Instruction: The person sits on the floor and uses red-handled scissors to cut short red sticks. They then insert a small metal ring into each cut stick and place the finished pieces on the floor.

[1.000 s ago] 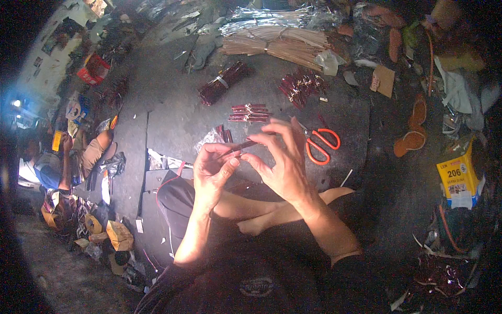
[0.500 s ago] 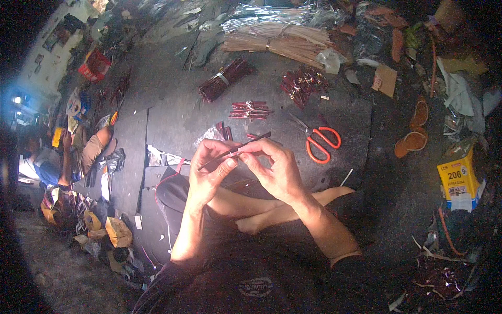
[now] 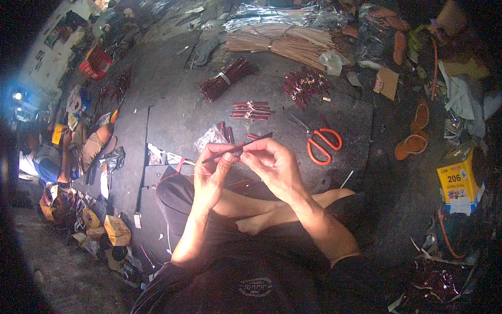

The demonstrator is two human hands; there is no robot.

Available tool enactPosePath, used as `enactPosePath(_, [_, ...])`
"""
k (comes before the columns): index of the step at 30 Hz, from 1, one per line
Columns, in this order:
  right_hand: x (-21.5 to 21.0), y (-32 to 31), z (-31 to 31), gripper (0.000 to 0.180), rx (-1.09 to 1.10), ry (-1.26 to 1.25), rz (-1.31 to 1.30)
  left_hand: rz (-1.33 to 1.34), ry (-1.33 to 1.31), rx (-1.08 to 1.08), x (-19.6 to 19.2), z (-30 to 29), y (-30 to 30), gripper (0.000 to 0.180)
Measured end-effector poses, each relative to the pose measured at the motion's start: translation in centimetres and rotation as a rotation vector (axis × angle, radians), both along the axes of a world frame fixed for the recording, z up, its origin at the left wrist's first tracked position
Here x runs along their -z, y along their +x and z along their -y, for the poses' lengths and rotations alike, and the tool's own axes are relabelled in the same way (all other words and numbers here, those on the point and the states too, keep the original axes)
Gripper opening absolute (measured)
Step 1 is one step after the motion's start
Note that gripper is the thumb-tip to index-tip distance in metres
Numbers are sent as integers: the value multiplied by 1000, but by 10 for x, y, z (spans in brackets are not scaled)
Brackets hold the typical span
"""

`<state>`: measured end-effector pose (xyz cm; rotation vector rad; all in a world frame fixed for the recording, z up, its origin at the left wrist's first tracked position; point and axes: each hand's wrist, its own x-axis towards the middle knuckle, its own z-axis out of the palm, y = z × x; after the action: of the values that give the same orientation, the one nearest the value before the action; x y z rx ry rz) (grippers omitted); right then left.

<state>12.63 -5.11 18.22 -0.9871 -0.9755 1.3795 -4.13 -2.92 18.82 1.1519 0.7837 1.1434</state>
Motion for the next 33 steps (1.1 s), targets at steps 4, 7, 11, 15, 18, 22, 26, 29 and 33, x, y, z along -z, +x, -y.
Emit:
enactPosePath(4, [6, -5, 0, 20, 82, 70, 107, -36, -25, -84, 1, 5, 6, 24])
enactPosePath(7, [4, -6, 1, 20, 95, 102, 174, -104, -28, -63, -1, 5, 3, 28])
enactPosePath(11, [3, -4, 1, 20, 65, 120, 174, -173, 8, 33, -4, -1, -6, 28])
enactPosePath(15, [5, 0, 0, 20, 19, 118, 140, -137, 44, 89, -5, -5, -7, 26])
enactPosePath(18, [4, -1, -1, 19, -7, 79, 38, -132, 47, 101, -2, -5, -12, 25])
enactPosePath(22, [8, 5, -4, 19, -65, 36, 27, -133, -1, 131, -12, -3, -14, 26])
enactPosePath(26, [-19, 4, -5, 24, 213, 369, 670, -158, -102, 84, -14, 1, -13, 29])
enactPosePath(29, [-25, 16, -7, 28, 153, 522, 903, -214, -26, 132, -12, -4, -18, 31])
enactPosePath(33, [-11, 15, -4, 25, 14, 335, 590, -228, -66, 43, -19, -3, -12, 29])
